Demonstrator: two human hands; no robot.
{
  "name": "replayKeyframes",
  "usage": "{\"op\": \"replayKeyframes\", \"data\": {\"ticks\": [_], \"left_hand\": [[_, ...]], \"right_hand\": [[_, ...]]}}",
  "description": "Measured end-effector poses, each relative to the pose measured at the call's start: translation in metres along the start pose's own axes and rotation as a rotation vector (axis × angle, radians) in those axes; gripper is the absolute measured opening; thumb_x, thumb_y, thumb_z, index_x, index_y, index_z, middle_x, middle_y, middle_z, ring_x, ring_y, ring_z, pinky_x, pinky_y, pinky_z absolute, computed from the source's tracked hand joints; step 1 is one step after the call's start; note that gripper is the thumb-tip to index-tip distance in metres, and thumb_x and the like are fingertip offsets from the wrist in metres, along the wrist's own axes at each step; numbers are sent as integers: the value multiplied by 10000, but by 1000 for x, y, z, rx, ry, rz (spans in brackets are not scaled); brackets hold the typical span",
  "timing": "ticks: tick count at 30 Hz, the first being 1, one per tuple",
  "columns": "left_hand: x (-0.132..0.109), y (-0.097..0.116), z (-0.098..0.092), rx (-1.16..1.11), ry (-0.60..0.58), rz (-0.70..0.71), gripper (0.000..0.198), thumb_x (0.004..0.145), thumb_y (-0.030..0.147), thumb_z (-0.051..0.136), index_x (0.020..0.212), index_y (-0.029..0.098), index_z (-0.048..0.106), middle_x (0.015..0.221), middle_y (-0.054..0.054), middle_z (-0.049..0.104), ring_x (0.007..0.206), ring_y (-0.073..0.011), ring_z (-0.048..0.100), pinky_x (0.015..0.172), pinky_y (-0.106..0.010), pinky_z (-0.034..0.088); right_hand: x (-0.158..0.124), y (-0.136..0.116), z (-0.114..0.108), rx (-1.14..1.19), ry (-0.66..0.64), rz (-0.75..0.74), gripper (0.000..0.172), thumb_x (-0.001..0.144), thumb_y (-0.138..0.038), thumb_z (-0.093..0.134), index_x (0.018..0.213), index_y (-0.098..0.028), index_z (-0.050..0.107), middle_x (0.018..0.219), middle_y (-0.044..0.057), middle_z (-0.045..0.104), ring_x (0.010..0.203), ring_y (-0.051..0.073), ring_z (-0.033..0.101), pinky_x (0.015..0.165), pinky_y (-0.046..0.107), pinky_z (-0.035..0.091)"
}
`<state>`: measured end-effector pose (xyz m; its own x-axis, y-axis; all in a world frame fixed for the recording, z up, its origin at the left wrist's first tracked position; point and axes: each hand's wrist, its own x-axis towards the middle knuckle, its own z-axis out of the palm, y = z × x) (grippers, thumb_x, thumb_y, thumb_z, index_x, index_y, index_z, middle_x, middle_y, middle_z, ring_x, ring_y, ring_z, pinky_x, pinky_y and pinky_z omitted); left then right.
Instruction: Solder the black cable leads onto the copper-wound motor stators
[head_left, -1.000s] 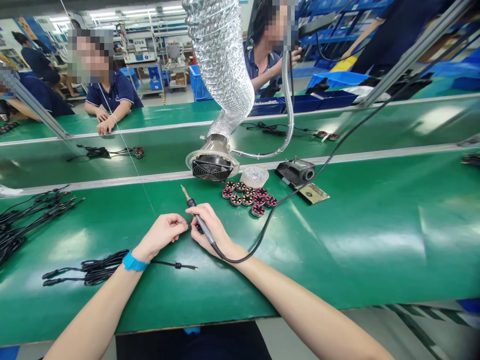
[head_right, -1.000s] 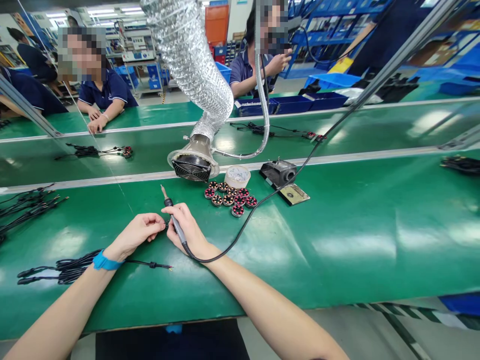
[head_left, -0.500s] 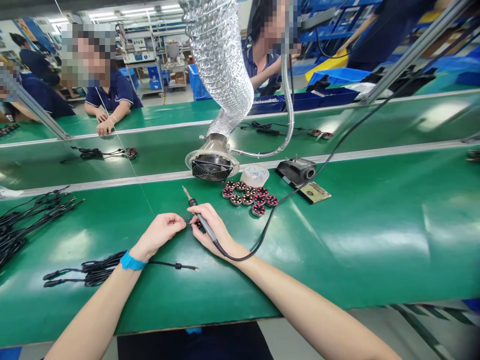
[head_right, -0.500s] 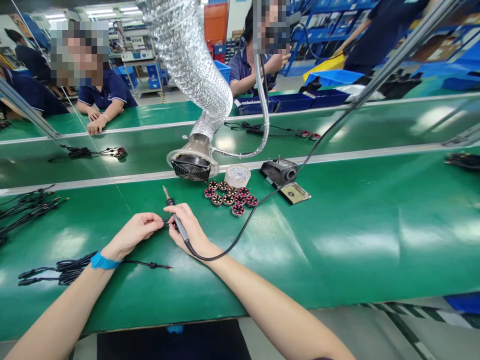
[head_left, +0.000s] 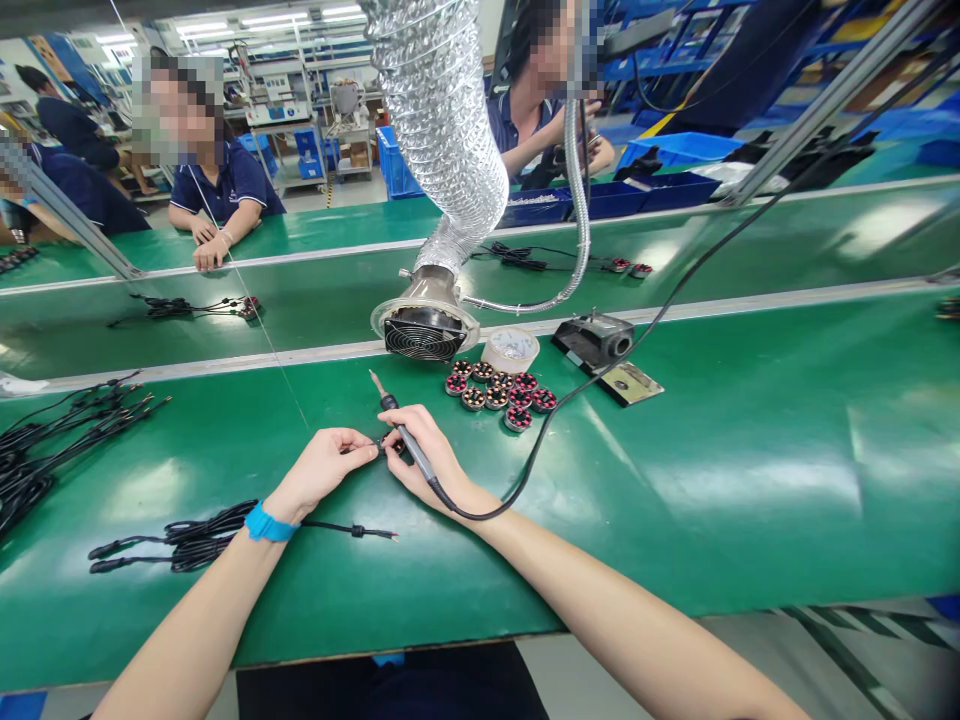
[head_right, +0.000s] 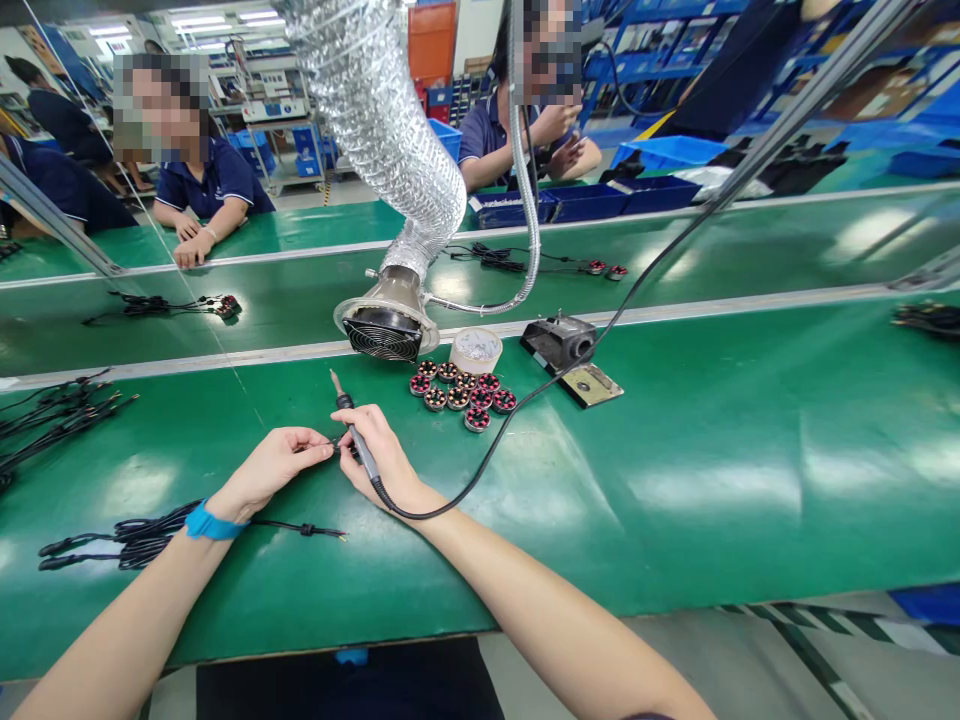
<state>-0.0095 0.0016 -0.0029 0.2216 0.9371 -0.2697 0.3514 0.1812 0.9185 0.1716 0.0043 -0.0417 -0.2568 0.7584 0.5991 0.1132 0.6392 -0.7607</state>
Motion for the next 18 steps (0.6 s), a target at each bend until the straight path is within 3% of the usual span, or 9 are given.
{"op": "replayKeyframes", "data": {"ticks": [7, 13, 18], "left_hand": [[-1, 3, 2, 14, 29, 8, 317, 713, 451, 711, 751, 137, 713, 730, -27, 679, 664, -149, 539, 659, -258, 386], [-3, 8, 1, 8, 82, -56, 274, 769, 410, 630, 692, 149, 666, 574, 38, 534, 477, -77, 345, 490, -232, 245], [0, 3, 5, 13, 163, -33, 260, 741, 384, 657, 749, 137, 739, 668, -21, 673, 581, -120, 511, 580, -242, 368]], "right_hand": [[-2, 2, 1, -44, -34, 22, 567, 764, 7, 552, 1260, -263, 497, 1053, 31, 506, 836, 133, 636, 855, 320, 554], [-3, 3, 0, -13, -60, 17, 561, 800, 11, 542, 1283, -270, 491, 1084, 37, 481, 834, 118, 630, 865, 311, 548], [-3, 4, 0, -8, -60, 18, 536, 824, 6, 533, 1288, -258, 487, 1101, 39, 468, 826, 106, 635, 862, 296, 541]]}}
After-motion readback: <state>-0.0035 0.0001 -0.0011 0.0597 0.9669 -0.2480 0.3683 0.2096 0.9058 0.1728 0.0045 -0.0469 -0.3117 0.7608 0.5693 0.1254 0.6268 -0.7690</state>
